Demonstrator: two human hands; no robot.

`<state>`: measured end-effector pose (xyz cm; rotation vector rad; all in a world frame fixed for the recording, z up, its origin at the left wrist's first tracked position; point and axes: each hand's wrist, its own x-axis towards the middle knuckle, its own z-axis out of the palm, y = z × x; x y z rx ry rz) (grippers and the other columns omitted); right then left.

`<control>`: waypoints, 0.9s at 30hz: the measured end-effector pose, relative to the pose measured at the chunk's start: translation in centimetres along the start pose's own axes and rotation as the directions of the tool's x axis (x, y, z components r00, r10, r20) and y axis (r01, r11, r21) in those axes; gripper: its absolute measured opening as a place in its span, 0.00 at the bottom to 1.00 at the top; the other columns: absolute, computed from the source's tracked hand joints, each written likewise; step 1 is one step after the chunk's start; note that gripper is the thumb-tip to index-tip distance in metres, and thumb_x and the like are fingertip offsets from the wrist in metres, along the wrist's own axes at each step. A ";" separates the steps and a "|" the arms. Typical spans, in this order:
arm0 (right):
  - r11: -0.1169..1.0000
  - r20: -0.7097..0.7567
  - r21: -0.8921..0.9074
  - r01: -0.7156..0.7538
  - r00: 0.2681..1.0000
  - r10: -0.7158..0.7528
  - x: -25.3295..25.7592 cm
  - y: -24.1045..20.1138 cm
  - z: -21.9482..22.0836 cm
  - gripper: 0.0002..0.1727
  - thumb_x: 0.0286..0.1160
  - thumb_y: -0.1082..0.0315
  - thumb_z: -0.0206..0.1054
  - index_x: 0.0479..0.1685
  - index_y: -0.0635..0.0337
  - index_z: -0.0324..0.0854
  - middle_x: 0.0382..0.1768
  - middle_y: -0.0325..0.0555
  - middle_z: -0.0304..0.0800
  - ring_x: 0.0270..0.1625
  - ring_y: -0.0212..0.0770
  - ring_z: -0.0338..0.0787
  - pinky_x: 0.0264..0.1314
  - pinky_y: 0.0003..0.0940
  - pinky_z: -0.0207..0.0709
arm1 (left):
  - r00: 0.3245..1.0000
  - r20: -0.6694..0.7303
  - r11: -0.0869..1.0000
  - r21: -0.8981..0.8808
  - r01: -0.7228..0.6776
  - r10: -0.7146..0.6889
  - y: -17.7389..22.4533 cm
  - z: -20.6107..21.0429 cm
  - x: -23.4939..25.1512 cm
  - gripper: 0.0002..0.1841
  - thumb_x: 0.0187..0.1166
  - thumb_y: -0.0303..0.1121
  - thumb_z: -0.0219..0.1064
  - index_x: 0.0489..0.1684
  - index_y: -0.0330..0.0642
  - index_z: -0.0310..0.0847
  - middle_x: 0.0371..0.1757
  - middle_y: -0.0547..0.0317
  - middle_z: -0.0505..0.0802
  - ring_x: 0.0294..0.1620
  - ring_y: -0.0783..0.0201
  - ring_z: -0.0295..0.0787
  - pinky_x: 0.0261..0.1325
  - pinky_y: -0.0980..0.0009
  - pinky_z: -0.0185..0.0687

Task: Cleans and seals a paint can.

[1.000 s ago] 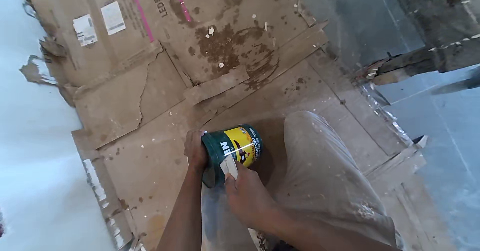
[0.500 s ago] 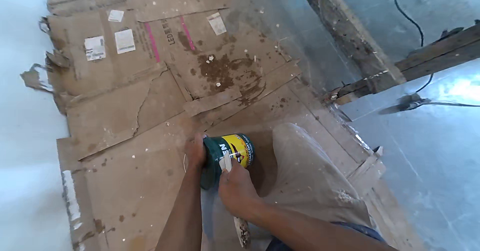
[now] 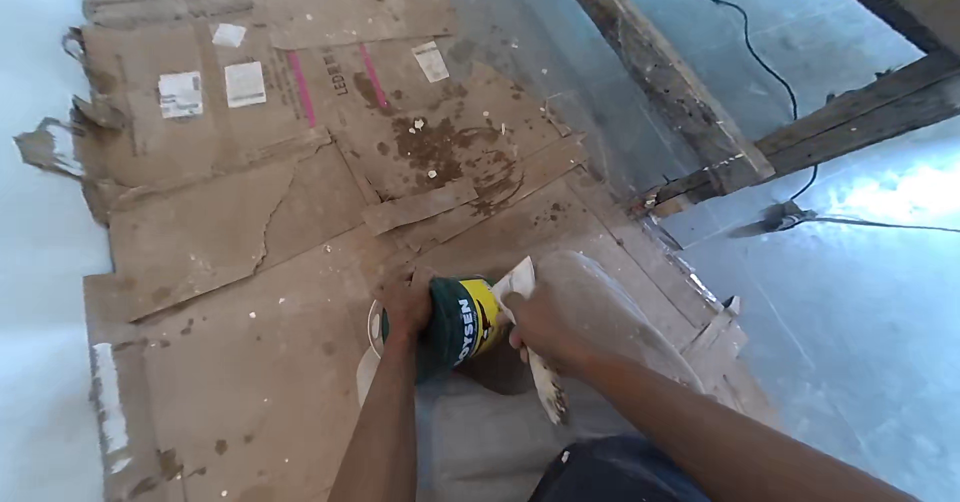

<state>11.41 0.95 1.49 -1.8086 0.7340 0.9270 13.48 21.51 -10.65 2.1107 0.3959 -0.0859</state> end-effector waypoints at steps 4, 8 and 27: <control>0.999 0.149 0.040 -0.015 0.989 0.009 -1.7 1.0 0.3 0.23 0.91 0.47 0.57 0.56 0.60 0.79 0.29 0.48 0.92 0.21 0.41 0.92 0.24 0.35 0.89 | 0.997 0.016 0.996 -0.059 0.072 -0.071 -0.4 -0.7 1.1 0.21 0.83 0.48 0.51 0.28 0.54 0.91 0.33 0.61 0.92 0.43 0.56 0.88 0.52 0.38 0.75; 0.998 0.183 0.048 0.029 0.982 -0.037 -1.3 1.4 1.6 0.24 0.90 0.45 0.57 0.47 0.59 0.81 0.25 0.46 0.91 0.21 0.38 0.91 0.26 0.32 0.87 | 0.996 -0.020 0.984 -0.158 0.082 -0.087 -0.6 -0.5 1.0 0.19 0.82 0.44 0.53 0.28 0.51 0.90 0.31 0.63 0.92 0.36 0.63 0.89 0.43 0.53 0.82; 0.956 0.143 -0.248 0.156 0.982 -0.123 -2.7 -0.8 4.1 0.19 0.89 0.52 0.55 0.35 0.55 0.80 0.23 0.42 0.82 0.25 0.38 0.86 0.30 0.39 0.82 | 0.994 -0.053 0.976 -0.200 0.084 -0.096 -1.2 -0.4 0.9 0.19 0.82 0.43 0.54 0.29 0.52 0.91 0.32 0.64 0.92 0.38 0.64 0.89 0.43 0.53 0.82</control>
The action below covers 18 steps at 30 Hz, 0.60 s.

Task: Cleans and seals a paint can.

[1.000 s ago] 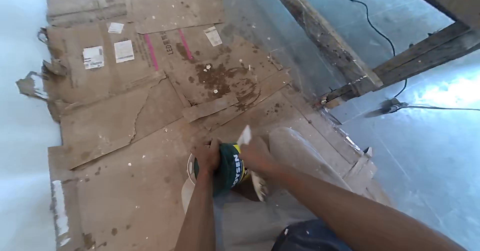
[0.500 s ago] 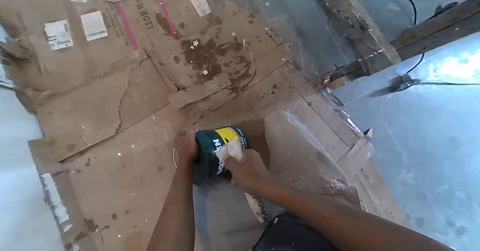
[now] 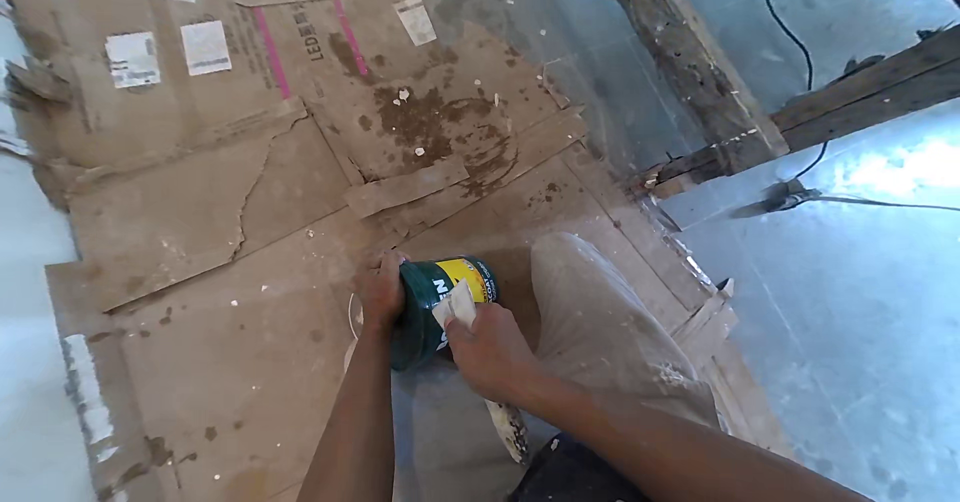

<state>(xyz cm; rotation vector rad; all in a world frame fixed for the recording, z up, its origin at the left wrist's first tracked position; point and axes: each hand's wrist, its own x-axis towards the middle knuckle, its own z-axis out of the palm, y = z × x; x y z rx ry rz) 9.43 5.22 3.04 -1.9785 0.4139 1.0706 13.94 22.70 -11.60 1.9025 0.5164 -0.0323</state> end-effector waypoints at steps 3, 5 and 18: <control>0.990 -0.033 -0.139 -0.020 0.999 0.016 -1.0 -1.5 0.7 0.17 0.90 0.54 0.53 0.44 0.57 0.81 0.33 0.46 0.85 0.37 0.43 0.89 0.41 0.44 0.84 | 1.000 -0.007 0.999 0.042 -0.005 0.005 0.0 0.1 -0.1 0.19 0.81 0.45 0.54 0.27 0.54 0.91 0.32 0.65 0.92 0.40 0.63 0.89 0.47 0.49 0.80; 0.975 -0.028 -0.221 -0.028 0.999 0.022 -1.4 -2.3 1.3 0.15 0.90 0.56 0.53 0.51 0.57 0.79 0.41 0.49 0.86 0.44 0.46 0.90 0.46 0.48 0.85 | 1.000 0.001 0.996 0.083 0.021 -0.022 0.4 -0.1 -0.1 0.20 0.81 0.48 0.54 0.26 0.55 0.91 0.33 0.64 0.92 0.45 0.59 0.88 0.59 0.39 0.70; 0.999 0.166 -0.039 -0.001 0.986 0.007 2.5 0.0 -2.4 0.19 0.85 0.52 0.65 0.45 0.62 0.77 0.17 0.46 0.83 0.13 0.36 0.81 0.17 0.28 0.77 | 0.998 0.001 0.989 0.129 -0.070 0.071 -0.4 -0.5 0.1 0.20 0.81 0.48 0.53 0.25 0.55 0.90 0.32 0.65 0.91 0.46 0.59 0.86 0.66 0.35 0.61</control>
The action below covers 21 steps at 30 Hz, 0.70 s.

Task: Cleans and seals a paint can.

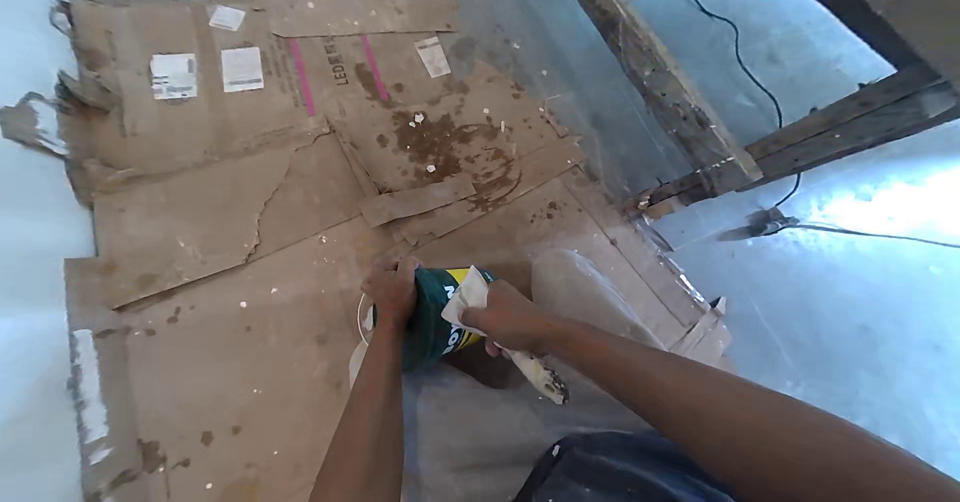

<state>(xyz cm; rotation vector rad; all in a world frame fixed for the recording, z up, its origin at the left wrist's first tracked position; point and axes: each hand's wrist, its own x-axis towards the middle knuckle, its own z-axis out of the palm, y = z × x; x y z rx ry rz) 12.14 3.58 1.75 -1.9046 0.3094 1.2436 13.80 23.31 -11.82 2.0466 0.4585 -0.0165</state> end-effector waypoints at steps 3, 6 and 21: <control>0.993 0.053 0.099 0.058 0.997 -0.063 1.4 1.4 -0.1 0.19 0.84 0.52 0.67 0.47 0.62 0.77 0.16 0.48 0.82 0.11 0.37 0.80 0.15 0.28 0.76 | 1.000 -0.013 0.999 -0.023 0.026 -0.026 -0.4 0.0 0.0 0.21 0.82 0.47 0.53 0.28 0.53 0.91 0.34 0.64 0.93 0.44 0.60 0.88 0.57 0.40 0.71; 0.980 0.088 0.069 0.188 0.977 -0.193 2.0 1.6 -0.3 0.16 0.86 0.55 0.66 0.48 0.62 0.79 0.20 0.48 0.81 0.15 0.37 0.80 0.18 0.30 0.77 | 0.999 0.000 0.998 -0.053 0.037 -0.037 -0.3 -0.1 0.0 0.21 0.84 0.45 0.51 0.30 0.50 0.91 0.33 0.61 0.92 0.39 0.61 0.88 0.46 0.48 0.79; 0.938 0.318 0.342 0.051 0.933 -0.167 6.0 4.3 -1.2 0.22 0.83 0.47 0.68 0.48 0.61 0.78 0.17 0.45 0.83 0.13 0.35 0.81 0.17 0.28 0.77 | 0.995 -0.007 0.972 -0.215 0.098 -0.101 -0.3 0.2 0.3 0.16 0.78 0.37 0.52 0.33 0.43 0.89 0.36 0.62 0.94 0.38 0.69 0.90 0.43 0.67 0.87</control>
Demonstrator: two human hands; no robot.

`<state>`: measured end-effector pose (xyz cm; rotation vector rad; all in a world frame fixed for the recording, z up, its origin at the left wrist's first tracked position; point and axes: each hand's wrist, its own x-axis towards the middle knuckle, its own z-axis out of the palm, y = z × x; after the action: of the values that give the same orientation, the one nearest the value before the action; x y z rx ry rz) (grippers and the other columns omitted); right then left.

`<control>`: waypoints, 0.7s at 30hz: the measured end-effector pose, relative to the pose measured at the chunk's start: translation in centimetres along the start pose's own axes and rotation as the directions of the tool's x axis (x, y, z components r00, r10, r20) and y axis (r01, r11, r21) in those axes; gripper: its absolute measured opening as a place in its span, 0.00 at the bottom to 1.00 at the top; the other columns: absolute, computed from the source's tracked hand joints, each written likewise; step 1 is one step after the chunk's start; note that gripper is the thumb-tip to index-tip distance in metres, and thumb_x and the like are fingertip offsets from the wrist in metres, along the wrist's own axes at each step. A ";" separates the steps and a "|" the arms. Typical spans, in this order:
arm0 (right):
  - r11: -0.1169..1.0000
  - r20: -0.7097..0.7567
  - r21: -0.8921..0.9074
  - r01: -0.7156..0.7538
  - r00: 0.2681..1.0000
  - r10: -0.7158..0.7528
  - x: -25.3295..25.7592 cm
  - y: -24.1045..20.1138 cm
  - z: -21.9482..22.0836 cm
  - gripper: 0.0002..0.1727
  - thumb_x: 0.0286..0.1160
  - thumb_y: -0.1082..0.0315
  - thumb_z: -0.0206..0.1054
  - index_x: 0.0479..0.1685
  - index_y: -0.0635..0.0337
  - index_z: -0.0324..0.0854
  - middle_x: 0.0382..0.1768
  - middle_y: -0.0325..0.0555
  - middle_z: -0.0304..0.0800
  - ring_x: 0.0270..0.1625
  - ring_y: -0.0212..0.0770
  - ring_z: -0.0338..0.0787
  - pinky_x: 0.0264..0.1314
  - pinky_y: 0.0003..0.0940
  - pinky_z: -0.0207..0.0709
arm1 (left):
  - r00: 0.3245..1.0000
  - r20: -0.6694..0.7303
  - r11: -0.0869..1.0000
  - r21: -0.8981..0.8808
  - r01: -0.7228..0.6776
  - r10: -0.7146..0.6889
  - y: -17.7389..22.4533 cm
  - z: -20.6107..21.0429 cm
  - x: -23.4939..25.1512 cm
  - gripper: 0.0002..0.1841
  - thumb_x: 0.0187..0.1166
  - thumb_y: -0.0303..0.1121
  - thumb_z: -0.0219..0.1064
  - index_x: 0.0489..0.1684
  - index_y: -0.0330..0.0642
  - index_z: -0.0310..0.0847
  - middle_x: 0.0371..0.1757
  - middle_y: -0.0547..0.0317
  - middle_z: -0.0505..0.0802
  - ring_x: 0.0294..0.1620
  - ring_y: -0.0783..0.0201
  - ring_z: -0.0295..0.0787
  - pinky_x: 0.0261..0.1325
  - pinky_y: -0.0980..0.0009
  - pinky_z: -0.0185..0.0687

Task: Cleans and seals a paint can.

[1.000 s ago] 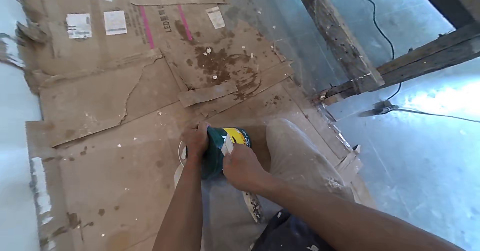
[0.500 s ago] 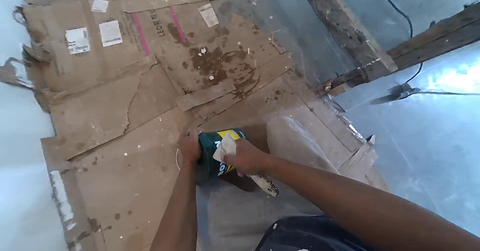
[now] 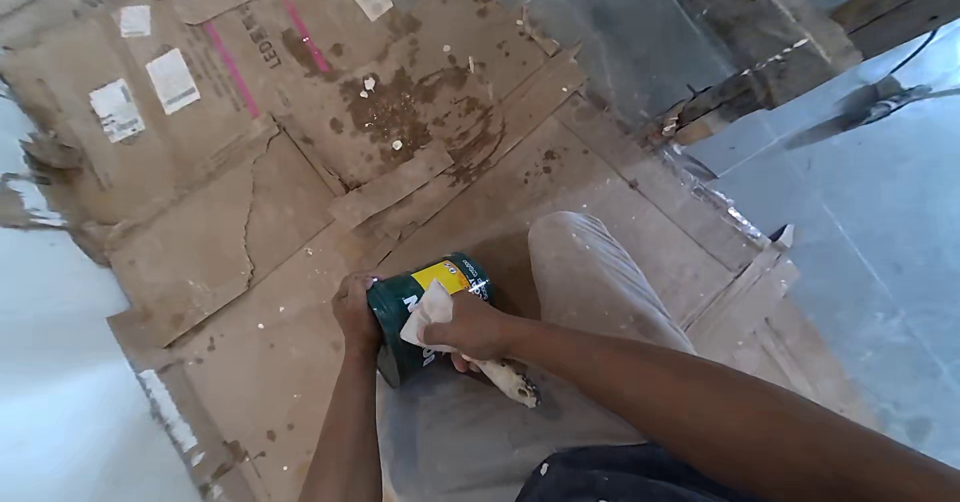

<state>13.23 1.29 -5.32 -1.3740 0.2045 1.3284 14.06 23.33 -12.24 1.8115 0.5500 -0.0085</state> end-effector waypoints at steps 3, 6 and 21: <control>0.976 0.042 0.215 -0.037 0.999 0.028 0.0 0.9 0.5 0.22 0.83 0.47 0.68 0.52 0.60 0.78 0.18 0.44 0.82 0.14 0.34 0.82 0.18 0.27 0.79 | 1.000 0.004 0.999 -0.025 0.020 -0.020 0.3 0.1 0.0 0.15 0.78 0.36 0.52 0.33 0.45 0.87 0.34 0.66 0.94 0.35 0.73 0.90 0.40 0.73 0.86; 0.931 0.075 0.357 -0.080 0.996 0.057 0.5 1.3 0.7 0.22 0.82 0.49 0.70 0.53 0.60 0.78 0.18 0.44 0.82 0.13 0.33 0.81 0.17 0.25 0.78 | 0.999 0.036 0.999 -0.034 0.017 -0.016 -0.1 -0.2 0.3 0.16 0.79 0.38 0.51 0.35 0.45 0.87 0.34 0.66 0.94 0.36 0.72 0.90 0.41 0.72 0.87; 0.992 -0.123 0.022 0.124 0.985 -0.120 -0.9 0.0 1.5 0.18 0.84 0.52 0.67 0.51 0.59 0.82 0.27 0.46 0.85 0.23 0.37 0.85 0.28 0.34 0.84 | 0.998 0.055 0.995 -0.093 0.036 -0.030 -0.8 -0.5 1.0 0.16 0.79 0.38 0.51 0.35 0.47 0.88 0.31 0.68 0.93 0.33 0.75 0.90 0.37 0.76 0.87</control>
<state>12.09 1.93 -4.17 -1.4208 0.2175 1.1380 14.52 24.32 -13.09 1.7053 0.5337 -0.0527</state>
